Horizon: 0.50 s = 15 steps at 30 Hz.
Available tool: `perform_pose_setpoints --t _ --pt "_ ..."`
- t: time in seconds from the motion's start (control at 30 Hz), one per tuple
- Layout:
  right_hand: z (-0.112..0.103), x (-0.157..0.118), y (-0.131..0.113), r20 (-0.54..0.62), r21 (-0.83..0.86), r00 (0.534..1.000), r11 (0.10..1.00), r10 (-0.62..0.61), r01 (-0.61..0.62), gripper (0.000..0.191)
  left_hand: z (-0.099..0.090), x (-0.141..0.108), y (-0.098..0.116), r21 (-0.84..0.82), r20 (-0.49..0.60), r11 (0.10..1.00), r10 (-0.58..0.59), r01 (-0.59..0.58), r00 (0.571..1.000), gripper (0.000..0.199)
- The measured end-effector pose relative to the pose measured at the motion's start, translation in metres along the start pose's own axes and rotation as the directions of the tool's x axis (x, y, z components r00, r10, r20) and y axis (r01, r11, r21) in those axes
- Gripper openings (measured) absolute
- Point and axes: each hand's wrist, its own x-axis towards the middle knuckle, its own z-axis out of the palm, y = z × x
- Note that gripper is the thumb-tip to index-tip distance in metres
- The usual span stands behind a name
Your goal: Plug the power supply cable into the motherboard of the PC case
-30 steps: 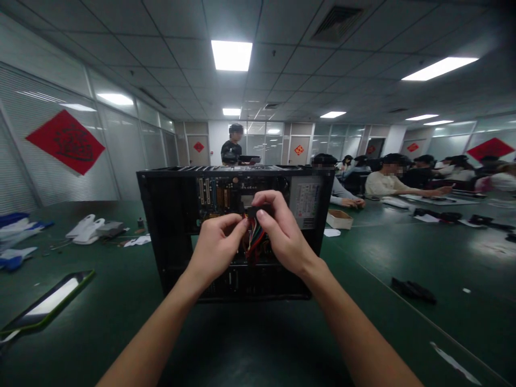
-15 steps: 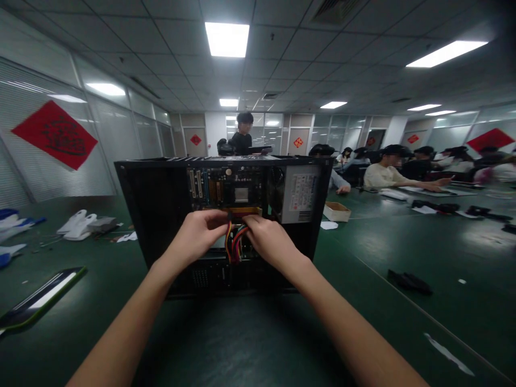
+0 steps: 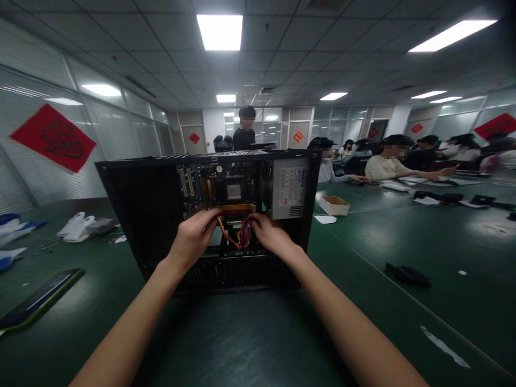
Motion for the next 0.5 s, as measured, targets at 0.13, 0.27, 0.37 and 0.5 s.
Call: perform_pose_setpoints --t 0.13,0.27,0.37,0.5 --pt "0.003 0.005 0.007 0.037 -0.003 0.999 1.0 -0.03 0.031 0.032 0.009 0.0 -0.002 -0.008 0.004 0.999 -0.04 0.04 0.999 0.028" --pt "0.008 0.006 0.007 0.014 -0.05 0.999 0.998 -0.04 0.041 0.03 0.015 0.001 -0.006 -0.095 0.02 0.988 -0.119 0.12 0.993 0.028" --pt "0.009 0.004 0.005 -0.036 -0.134 0.997 0.989 -0.062 0.057 0.027 0.022 0.008 -0.015 -0.205 0.083 0.942 -0.255 0.267 0.963 0.027" --pt "0.008 0.003 0.001 -0.036 -0.167 0.996 0.983 -0.088 0.081 0.023 0.038 0.024 -0.034 -0.222 0.282 0.945 -0.175 0.242 0.943 0.019"
